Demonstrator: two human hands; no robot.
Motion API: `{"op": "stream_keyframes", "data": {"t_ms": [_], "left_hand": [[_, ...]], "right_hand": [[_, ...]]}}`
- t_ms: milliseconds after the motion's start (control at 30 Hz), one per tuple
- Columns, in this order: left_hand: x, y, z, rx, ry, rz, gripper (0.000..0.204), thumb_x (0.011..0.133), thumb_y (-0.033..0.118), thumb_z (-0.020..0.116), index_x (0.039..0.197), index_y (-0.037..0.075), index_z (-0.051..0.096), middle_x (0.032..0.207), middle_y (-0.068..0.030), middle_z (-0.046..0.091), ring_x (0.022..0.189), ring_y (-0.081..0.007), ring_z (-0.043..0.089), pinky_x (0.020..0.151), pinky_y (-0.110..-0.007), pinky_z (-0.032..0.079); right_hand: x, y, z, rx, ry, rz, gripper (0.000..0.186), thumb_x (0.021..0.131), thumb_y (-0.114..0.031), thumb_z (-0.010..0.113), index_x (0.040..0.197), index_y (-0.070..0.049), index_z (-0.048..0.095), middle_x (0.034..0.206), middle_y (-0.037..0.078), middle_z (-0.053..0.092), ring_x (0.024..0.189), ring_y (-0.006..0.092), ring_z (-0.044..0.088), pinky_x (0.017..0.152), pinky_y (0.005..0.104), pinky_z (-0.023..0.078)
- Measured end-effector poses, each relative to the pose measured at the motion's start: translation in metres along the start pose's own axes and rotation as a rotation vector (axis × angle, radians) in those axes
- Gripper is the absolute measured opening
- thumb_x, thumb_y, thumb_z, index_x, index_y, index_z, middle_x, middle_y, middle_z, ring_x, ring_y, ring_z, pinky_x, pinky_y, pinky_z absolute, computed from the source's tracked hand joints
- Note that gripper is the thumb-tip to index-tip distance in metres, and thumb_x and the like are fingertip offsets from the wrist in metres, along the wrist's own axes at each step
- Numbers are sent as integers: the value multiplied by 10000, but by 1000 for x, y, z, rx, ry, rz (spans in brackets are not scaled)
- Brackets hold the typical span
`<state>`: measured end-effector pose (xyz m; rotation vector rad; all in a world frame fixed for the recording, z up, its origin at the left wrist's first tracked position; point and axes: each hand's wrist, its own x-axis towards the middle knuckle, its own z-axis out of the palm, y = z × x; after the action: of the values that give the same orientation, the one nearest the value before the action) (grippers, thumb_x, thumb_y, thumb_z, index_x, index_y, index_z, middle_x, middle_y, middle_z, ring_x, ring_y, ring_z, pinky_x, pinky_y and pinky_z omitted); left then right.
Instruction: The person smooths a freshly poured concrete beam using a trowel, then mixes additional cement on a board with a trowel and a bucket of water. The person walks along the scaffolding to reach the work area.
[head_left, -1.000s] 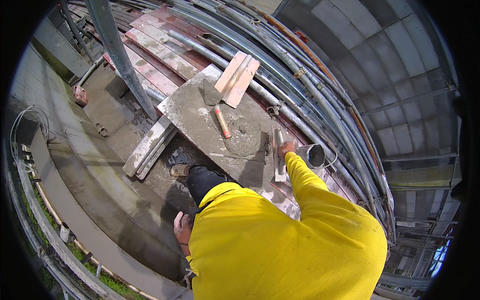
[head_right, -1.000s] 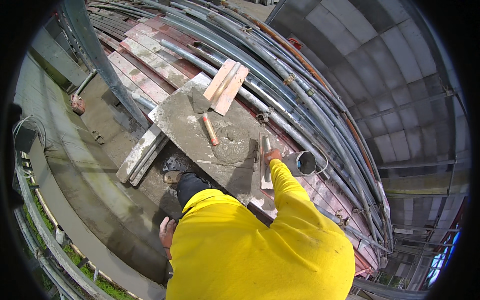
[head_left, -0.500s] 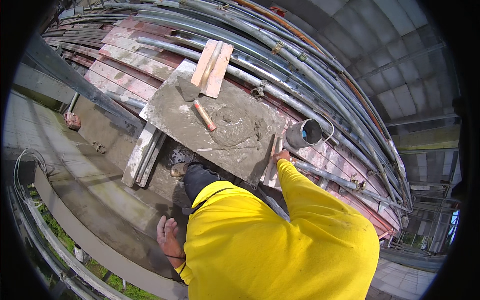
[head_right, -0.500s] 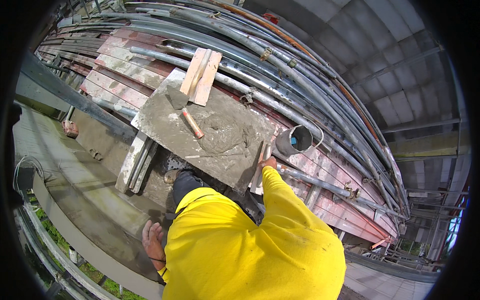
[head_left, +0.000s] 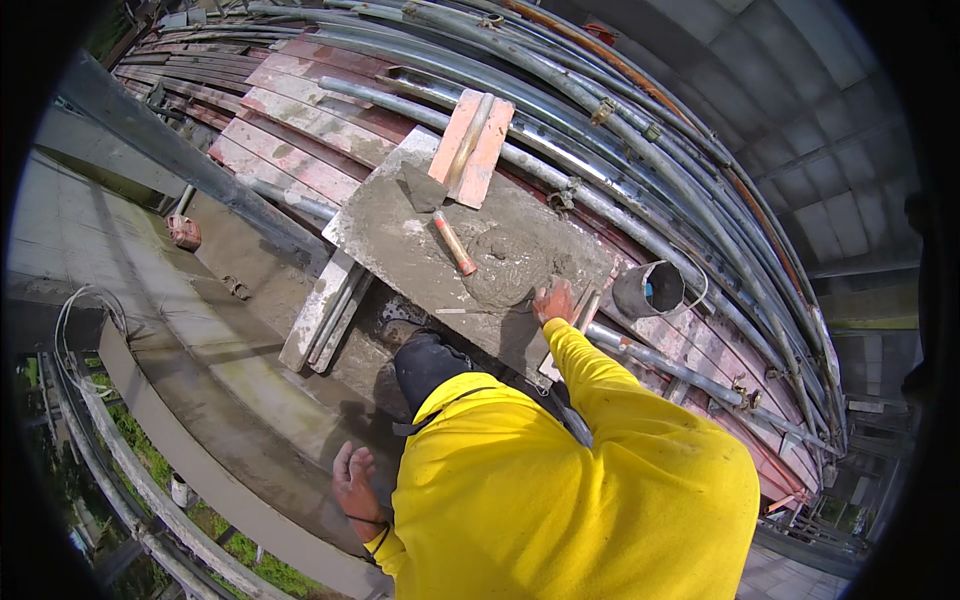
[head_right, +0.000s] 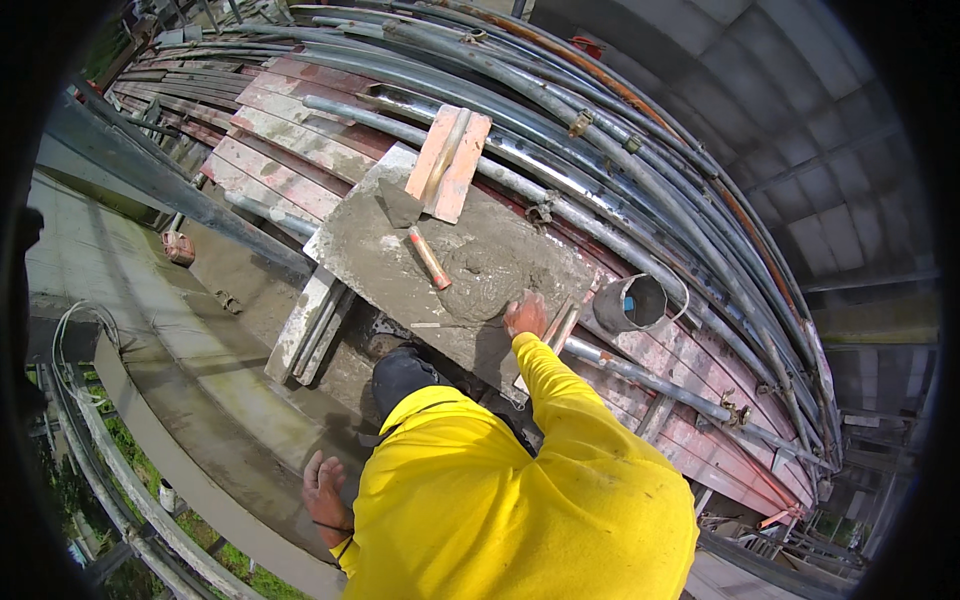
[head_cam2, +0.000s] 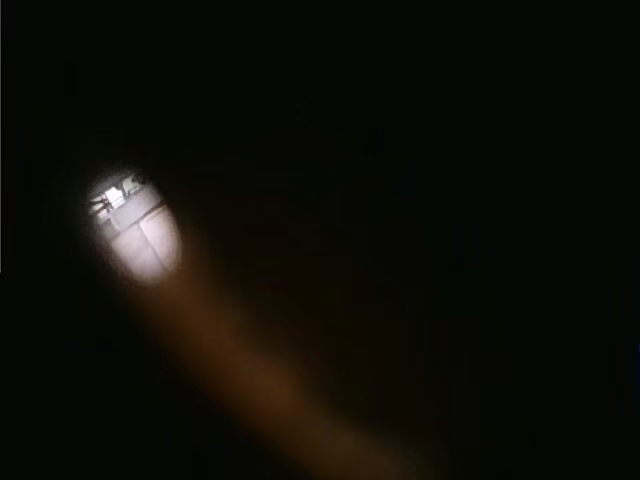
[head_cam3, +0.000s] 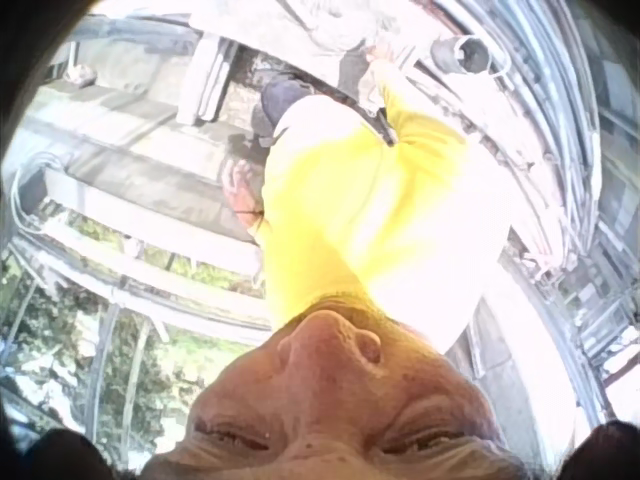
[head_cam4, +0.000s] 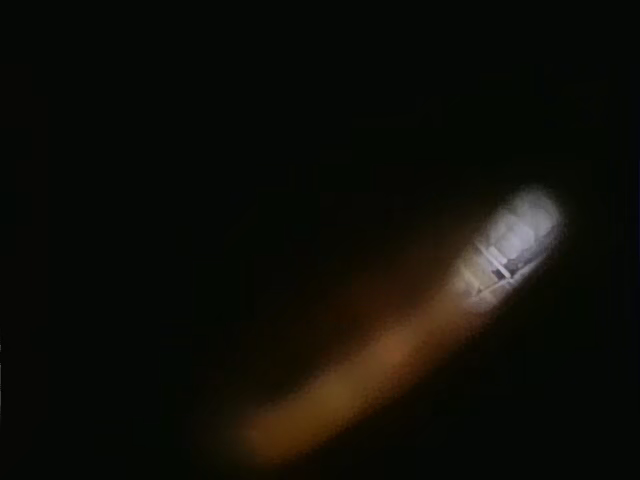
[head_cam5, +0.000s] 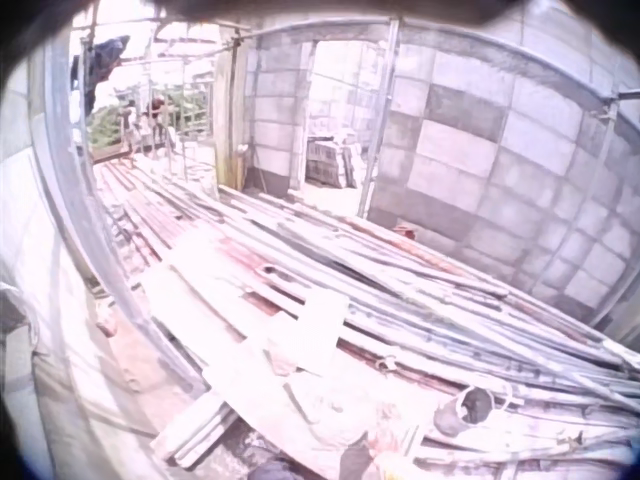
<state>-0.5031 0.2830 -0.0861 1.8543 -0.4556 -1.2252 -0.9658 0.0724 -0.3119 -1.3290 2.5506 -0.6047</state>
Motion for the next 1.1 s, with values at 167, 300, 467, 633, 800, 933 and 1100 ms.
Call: {"op": "stream_keyframes", "data": {"t_ms": [167,300,467,633,800,933,1100], "left_hand": [[-15,21,-2,31,92,-44,446,1043,228,606,1409,-22,557,1124,-109,721,981,-186,682,850,-313,539],[-10,12,-15,14,157,-107,445,1044,219,611,1408,-31,552,1125,-103,723,977,-178,679,847,-303,535],[26,34,6,36,-63,-70,497,1034,234,623,1458,-3,517,1154,-85,713,1008,-171,666,830,-292,523],[97,74,76,48,-445,129,527,1033,238,644,1453,-49,505,1196,-110,678,1039,-162,630,902,-289,517],[159,96,168,192,-687,73,743,1059,534,522,1547,-9,385,1331,-167,635,1190,-240,631,956,-370,524],[137,101,228,-36,-929,-172,587,1058,489,551,1423,37,469,1089,-136,658,921,-220,675,767,-362,573],[119,60,257,-25,-882,-247,195,1052,265,592,1102,93,516,777,-29,555,612,-142,575,513,-312,512]], "right_hand": [[32,-138,67,65,-264,-267,429,919,-300,642,1271,-56,636,1243,234,634,1197,405,593,1038,490,479],[43,-228,92,-200,-337,-173,399,901,-325,693,1195,-56,674,1236,209,668,1170,375,638,1009,470,514],[76,-219,128,-264,-489,-61,383,876,-342,727,1127,-53,714,1169,201,706,1118,352,674,947,463,545],[76,-224,98,-15,-803,53,402,891,-351,745,1150,-45,714,1113,192,728,1039,310,702,937,432,551],[3,-235,33,1057,-1302,557,601,958,-456,723,1404,-81,575,1329,90,627,1147,266,637,990,470,522],[-47,-205,-12,1347,-1268,451,498,1017,-435,653,1365,-88,579,1191,84,629,989,198,619,894,365,541],[-20,-142,-88,677,-655,-101,517,990,-458,593,1185,8,706,1096,168,720,1009,326,669,938,422,515]]}}
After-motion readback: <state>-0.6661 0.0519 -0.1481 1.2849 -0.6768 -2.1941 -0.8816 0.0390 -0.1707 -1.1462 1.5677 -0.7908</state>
